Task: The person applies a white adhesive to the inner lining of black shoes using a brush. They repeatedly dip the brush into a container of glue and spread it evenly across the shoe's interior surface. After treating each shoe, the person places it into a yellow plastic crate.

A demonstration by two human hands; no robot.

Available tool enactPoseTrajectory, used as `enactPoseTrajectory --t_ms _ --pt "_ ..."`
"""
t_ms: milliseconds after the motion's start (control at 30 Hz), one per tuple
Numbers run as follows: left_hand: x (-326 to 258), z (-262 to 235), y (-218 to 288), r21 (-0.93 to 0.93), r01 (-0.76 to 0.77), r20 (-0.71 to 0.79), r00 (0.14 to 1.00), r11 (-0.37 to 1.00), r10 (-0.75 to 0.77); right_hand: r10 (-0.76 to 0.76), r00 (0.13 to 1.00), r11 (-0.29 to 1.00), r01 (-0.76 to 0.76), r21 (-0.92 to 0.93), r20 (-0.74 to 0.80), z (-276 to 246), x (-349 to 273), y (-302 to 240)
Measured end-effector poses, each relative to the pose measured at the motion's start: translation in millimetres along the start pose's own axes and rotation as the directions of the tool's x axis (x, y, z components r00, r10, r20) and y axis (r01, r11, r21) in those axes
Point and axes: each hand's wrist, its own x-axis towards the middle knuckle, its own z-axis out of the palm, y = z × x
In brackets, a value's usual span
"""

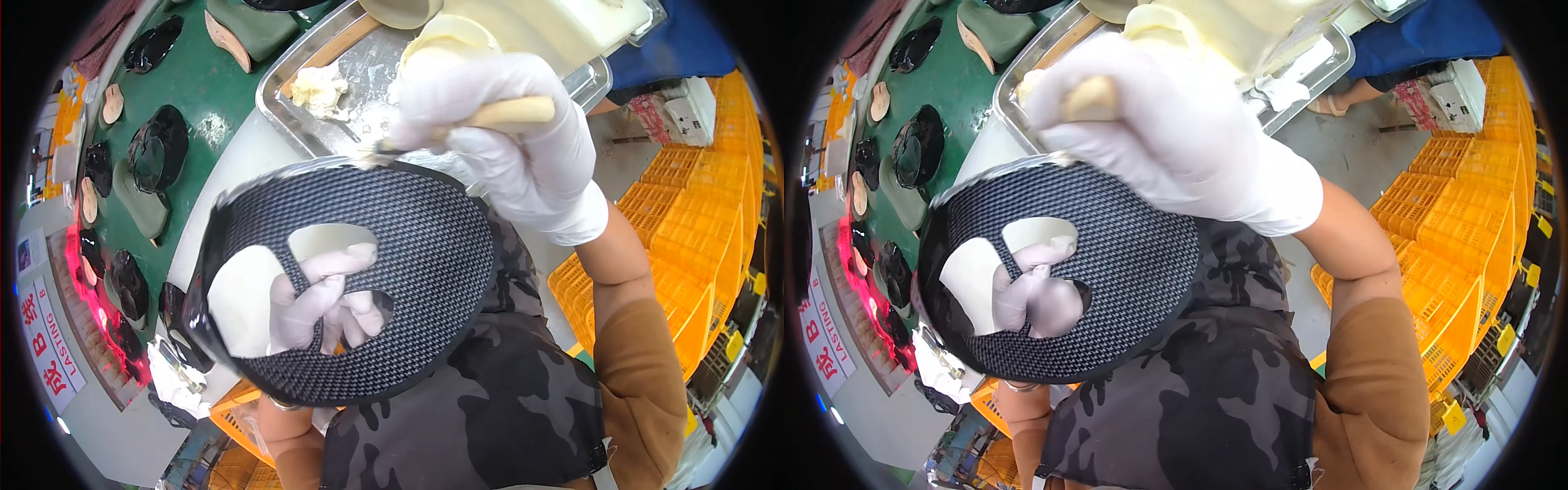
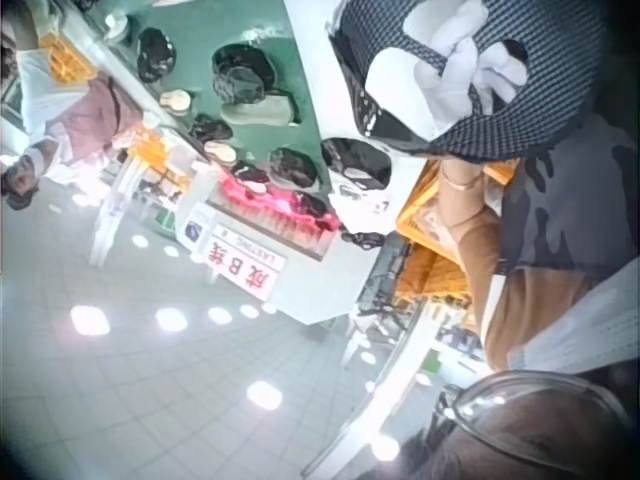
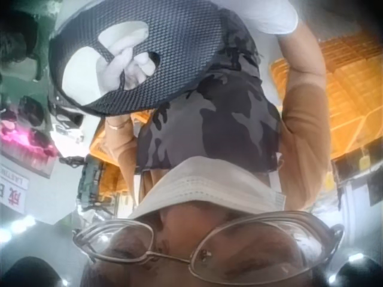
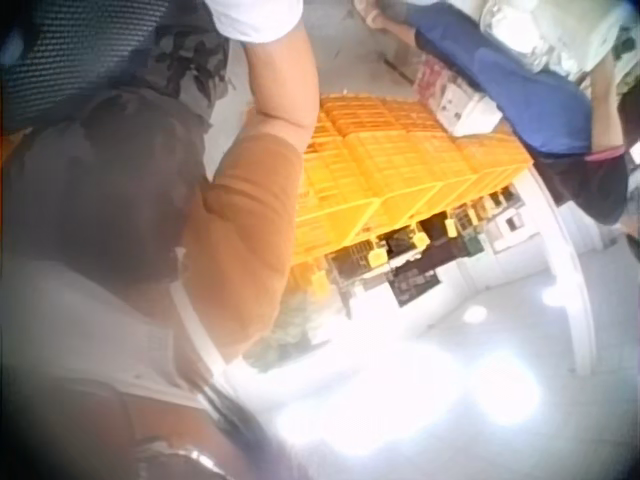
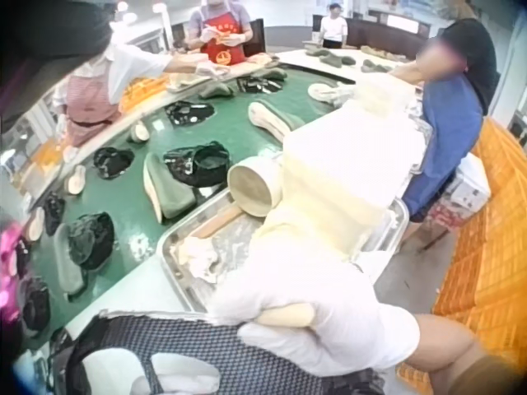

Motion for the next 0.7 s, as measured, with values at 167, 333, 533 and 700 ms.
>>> enactPoseTrajectory --t_ms 167,333,533,700 --pt "-3.0 -12.4 -10.0 -0.027 -0.059 -0.039 0.998 0.998 0.058 0.018 1.000 0.999 -0.018 -0.027 0.001 -17.3 -16.7 -3.1" --pt "-3.6 -10.9 -16.7 -0.072 -0.167 -0.059 0.985 0.983 0.163 -0.144 0.980 0.988 0.135 -0.070 -0.135 4.9 3.3 0.4" --pt "-2.0 -31.0 -39.2 -0.205 -0.455 -0.118 0.890 0.866 0.440 -0.047 0.963 0.999 0.045 -0.013 -0.267 2.7 -27.3 10.5" --pt "5.0 -31.6 -56.1 -0.220 -0.493 -0.202 0.867 0.842 0.455 0.113 0.936 0.993 -0.118 0.004 -0.335 10.0 -51.6 4.8"
